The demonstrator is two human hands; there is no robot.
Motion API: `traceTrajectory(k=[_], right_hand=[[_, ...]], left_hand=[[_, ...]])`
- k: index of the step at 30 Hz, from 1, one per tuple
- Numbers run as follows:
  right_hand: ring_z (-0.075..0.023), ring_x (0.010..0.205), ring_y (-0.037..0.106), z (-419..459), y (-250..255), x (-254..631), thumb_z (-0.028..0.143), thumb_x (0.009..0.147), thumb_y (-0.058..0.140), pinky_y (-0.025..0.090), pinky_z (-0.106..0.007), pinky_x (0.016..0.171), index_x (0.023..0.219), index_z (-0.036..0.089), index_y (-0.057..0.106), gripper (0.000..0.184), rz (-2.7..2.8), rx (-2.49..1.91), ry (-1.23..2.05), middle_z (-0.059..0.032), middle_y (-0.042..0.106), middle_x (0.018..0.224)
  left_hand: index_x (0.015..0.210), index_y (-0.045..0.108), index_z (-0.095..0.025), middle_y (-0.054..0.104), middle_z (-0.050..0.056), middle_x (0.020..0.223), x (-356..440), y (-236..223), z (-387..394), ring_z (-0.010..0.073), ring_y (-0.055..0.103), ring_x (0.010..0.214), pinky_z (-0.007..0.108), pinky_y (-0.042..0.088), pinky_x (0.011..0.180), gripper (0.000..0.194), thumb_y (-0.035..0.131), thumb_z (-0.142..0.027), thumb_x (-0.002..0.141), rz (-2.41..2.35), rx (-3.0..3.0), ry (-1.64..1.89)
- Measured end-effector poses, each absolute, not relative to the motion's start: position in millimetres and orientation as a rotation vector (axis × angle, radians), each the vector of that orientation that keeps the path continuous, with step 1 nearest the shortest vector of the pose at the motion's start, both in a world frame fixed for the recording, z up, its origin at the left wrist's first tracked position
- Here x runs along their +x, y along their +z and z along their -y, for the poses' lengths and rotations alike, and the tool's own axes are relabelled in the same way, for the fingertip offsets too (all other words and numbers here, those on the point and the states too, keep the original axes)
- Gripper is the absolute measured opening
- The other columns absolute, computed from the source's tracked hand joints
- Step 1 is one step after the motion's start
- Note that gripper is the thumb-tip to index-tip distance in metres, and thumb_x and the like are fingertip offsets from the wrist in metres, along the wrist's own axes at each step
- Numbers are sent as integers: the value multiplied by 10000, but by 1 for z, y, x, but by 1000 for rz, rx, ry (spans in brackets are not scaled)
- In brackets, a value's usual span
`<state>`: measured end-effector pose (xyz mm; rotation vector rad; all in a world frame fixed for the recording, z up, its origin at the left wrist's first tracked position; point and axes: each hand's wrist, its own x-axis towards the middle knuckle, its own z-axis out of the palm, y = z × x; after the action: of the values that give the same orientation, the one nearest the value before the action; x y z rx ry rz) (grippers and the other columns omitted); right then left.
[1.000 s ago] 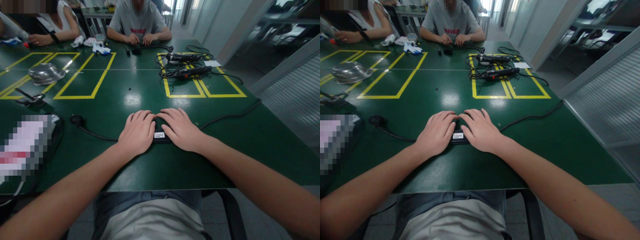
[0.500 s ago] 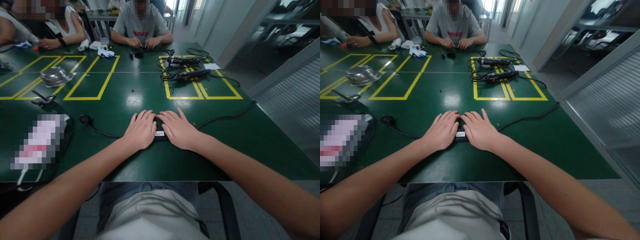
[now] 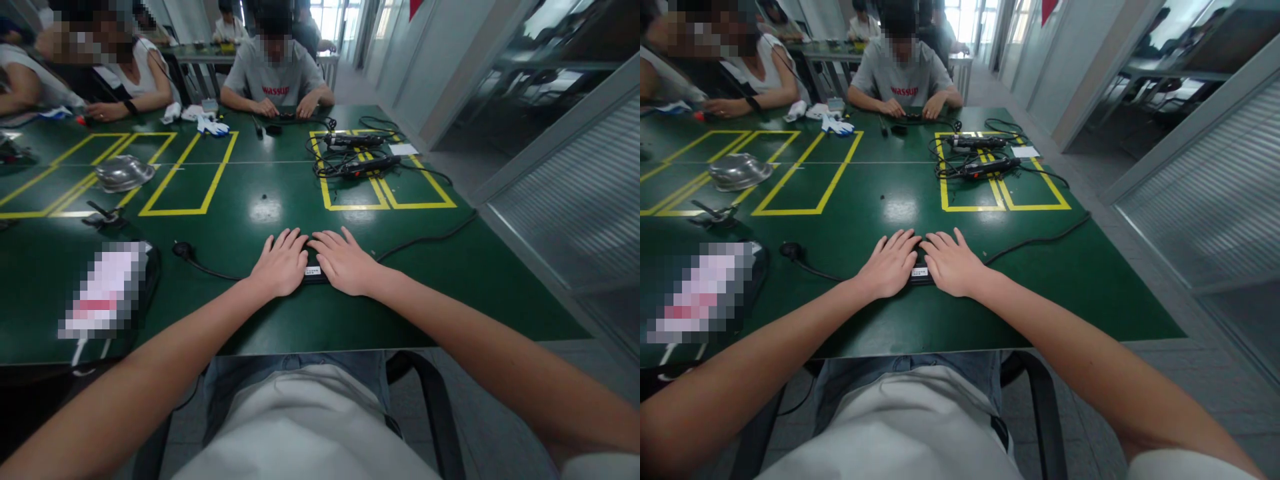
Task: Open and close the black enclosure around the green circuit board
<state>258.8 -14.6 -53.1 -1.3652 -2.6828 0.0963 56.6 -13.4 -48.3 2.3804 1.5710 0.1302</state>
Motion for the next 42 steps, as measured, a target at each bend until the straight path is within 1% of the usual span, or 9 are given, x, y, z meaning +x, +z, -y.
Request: traceTrajectory(k=[6, 13, 20, 26, 33, 35, 37, 39, 42], right_hand=[[-375, 1576, 537, 17, -50, 257, 215, 1136, 314, 290, -706, 1369, 1595, 115, 608, 555, 2687, -1364, 66, -219, 603, 1685], [-371, 1577, 532, 19, -51, 257, 221, 1134, 298, 278, -721, 1368, 1602, 108, 596, 566, 2665, -1386, 63, -213, 602, 1691], [-359, 1596, 513, 22, -56, 255, 232, 1143, 305, 263, -720, 1371, 1580, 149, 617, 543, 2594, -1435, 87, -199, 595, 1702], [-358, 1606, 503, 23, -59, 254, 255, 1153, 328, 276, -711, 1371, 1584, 185, 619, 525, 2564, -1447, 104, -177, 602, 1699], [-352, 1623, 482, 26, -57, 253, 225, 1139, 312, 279, -684, 1375, 1588, 159, 616, 546, 2552, -1481, 151, -186, 578, 1719], [-355, 1613, 494, 27, -57, 254, 221, 1130, 322, 284, -682, 1370, 1561, 157, 636, 536, 2531, -1470, 157, -190, 593, 1704], [-354, 1577, 535, 28, -57, 255, 222, 1121, 344, 290, -669, 1367, 1490, 153, 681, 504, 2486, -1449, 167, -200, 640, 1650], [-347, 1506, 606, 27, -58, 257, 226, 1111, 378, 296, -648, 1365, 1372, 157, 736, 448, 2419, -1408, 205, -205, 714, 1546], [-331, 1390, 690, 25, -61, 261, 230, 1095, 422, 312, -632, 1352, 1193, 187, 771, 365, 2311, -1331, 283, -183, 797, 1388]], left_hand=[[1695, 484, -181, 392, 175, 1839, 54, -56, 11, 341, 311, 1740, 693, 264, 1395, 587, 282, -328, 1164, -1563, 2402, 195], [1668, 519, -145, 412, 181, 1828, 56, -54, 15, 339, 333, 1732, 664, 263, 1407, 591, 280, -340, 1164, -1593, 2406, 217], [1630, 568, -178, 474, 168, 1796, 56, -55, 19, 326, 389, 1706, 646, 300, 1398, 562, 299, -328, 1159, -1612, 2421, 302], [1601, 602, -191, 513, 163, 1771, 54, -58, 19, 332, 437, 1678, 664, 337, 1376, 542, 320, -309, 1153, -1603, 2442, 375], [1503, 669, -171, 582, 184, 1709, 54, -57, 23, 352, 494, 1628, 681, 359, 1355, 492, 364, -294, 1138, -1580, 2449, 470], [1399, 720, -160, 675, 190, 1599, 53, -54, 24, 350, 580, 1541, 653, 423, 1314, 466, 355, -285, 1137, -1539, 2459, 499], [1252, 760, -160, 782, 177, 1395, 52, -51, 27, 337, 691, 1360, 596, 530, 1207, 428, 371, -294, 1134, -1454, 2479, 516], [1159, 764, -177, 820, 142, 1228, 50, -47, 31, 318, 736, 1185, 533, 596, 1089, 326, 489, -344, 1105, -1323, 2506, 518], [1196, 747, -191, 818, 115, 1197, 46, -45, 34, 314, 733, 1109, 503, 615, 1032, 291, 723, -390, 985, -1158, 2525, 531]])
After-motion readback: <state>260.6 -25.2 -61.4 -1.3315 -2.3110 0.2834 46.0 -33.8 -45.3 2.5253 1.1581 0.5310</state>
